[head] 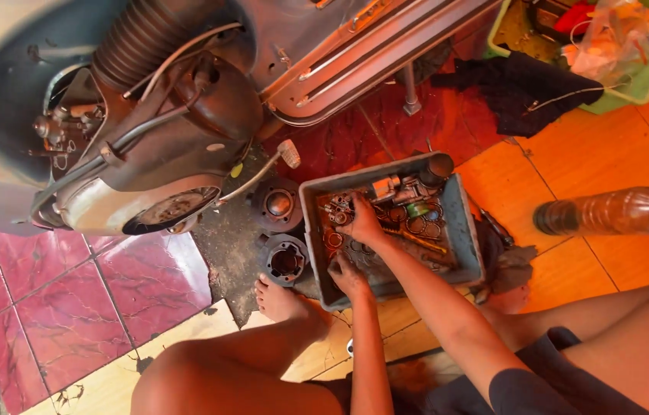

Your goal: The person sits on the floor and cleans a metallic engine part using a yellow brush and a dark cloth. They scrub the part thoroughly and then wipe it down with the cloth.

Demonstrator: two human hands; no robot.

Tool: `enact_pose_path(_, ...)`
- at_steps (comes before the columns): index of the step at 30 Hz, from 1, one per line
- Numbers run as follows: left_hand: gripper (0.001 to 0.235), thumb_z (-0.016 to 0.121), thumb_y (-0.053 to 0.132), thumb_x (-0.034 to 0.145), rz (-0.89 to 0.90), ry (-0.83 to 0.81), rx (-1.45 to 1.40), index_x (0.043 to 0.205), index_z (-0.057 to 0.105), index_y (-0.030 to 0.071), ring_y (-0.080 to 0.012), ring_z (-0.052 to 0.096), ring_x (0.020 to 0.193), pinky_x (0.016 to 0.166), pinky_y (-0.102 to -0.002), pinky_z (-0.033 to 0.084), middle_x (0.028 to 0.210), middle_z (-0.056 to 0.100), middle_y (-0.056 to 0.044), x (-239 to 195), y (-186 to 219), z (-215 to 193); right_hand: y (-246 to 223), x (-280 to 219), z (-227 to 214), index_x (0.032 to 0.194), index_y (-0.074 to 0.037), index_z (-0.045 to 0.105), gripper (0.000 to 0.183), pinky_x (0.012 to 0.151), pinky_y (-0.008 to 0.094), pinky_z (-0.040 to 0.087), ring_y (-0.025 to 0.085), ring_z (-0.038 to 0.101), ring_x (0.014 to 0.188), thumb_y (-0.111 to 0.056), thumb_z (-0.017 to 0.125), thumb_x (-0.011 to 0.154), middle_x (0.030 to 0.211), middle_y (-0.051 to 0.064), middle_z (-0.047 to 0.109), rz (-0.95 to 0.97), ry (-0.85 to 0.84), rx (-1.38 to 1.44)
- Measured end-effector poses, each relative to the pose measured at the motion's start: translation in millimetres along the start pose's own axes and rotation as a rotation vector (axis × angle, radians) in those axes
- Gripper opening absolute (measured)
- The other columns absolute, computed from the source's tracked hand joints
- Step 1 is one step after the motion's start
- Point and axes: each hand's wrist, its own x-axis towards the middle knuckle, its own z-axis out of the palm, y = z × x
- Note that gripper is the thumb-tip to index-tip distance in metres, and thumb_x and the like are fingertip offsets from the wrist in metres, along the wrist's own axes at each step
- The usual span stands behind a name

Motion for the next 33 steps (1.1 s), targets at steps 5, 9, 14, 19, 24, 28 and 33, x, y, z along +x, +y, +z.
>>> enact_pose_path(5,0.057,0.075,0.035,0.097,0.000,-0.073,-0.093,0.131,0.048,-0.002,-0.0277,0.051,0.123,0.105,-0.047,0.042,0.134,0.047,-0.026,8,-18,-13,43,21,26,0.149,-0.001,0.048,0.117,0.116,0.053,0.040,0.047,0.052,0.131,-0.024,0.101,0.048,0.143,0.026,0.055,-0.132,-0.135,-0.210)
enact_pose_path(9,0.045,0.071,0.032,0.098,-0.030,-0.077,-0.052,0.122,0.049,0.000,-0.0291,0.055,0.114,0.104,-0.044,0.047,0.130,0.051,-0.026,-7,8,-5,25,21,26,0.154,-0.003,0.046,0.104,0.123,0.048,0.035,0.049,0.041,0.143,-0.019,0.095,0.063,0.157,0.033,0.035,0.046,-0.204,-0.266)
enact_pose_path(14,0.039,0.070,0.032,0.096,-0.001,-0.069,0.037,0.119,0.053,0.006,-0.0253,0.059,0.105,0.092,-0.044,0.052,0.119,0.054,-0.017,19,-18,-5,-53,-7,-5,0.151,-0.011,0.047,0.090,0.114,0.051,0.043,0.050,0.048,0.135,-0.016,0.090,0.072,0.145,0.030,0.043,0.058,0.097,-0.301)
enact_pose_path(19,0.040,0.070,0.031,0.095,-0.020,-0.075,0.023,0.121,0.054,0.005,-0.0269,0.057,0.103,0.092,-0.044,0.051,0.121,0.057,-0.020,28,-49,-2,-46,-49,-57,0.147,-0.012,0.051,0.065,0.114,0.057,0.037,0.046,0.046,0.134,-0.026,0.077,0.089,0.144,0.027,0.046,0.278,0.416,-0.361)
enact_pose_path(24,0.044,0.071,0.035,0.093,-0.034,-0.169,0.115,0.122,0.051,0.010,-0.0304,0.064,0.104,0.095,-0.056,0.050,0.122,0.053,-0.021,77,-135,-6,-83,-23,-89,0.143,-0.007,0.054,0.078,0.103,0.047,0.051,0.037,0.054,0.126,-0.033,0.087,0.078,0.136,0.022,0.053,0.209,0.032,-0.562)
enact_pose_path(28,0.042,0.070,0.033,0.094,-0.024,-0.212,0.115,0.122,0.050,0.008,-0.0267,0.064,0.108,0.093,-0.055,0.051,0.121,0.052,-0.018,31,-92,-3,-52,14,-64,0.146,-0.007,0.050,0.105,0.101,0.045,0.053,0.038,0.049,0.128,-0.052,0.093,0.061,0.135,0.021,0.043,0.293,-0.006,-0.753)
enact_pose_path(33,0.038,0.070,0.034,0.092,-0.026,-0.185,0.149,0.117,0.054,0.011,-0.0238,0.064,0.099,0.097,-0.053,0.048,0.117,0.053,-0.014,50,-113,-12,-58,31,-60,0.149,-0.002,0.049,0.108,0.113,0.050,0.045,0.045,0.043,0.137,-0.037,0.096,0.058,0.142,0.033,0.043,0.433,-0.010,-0.730)
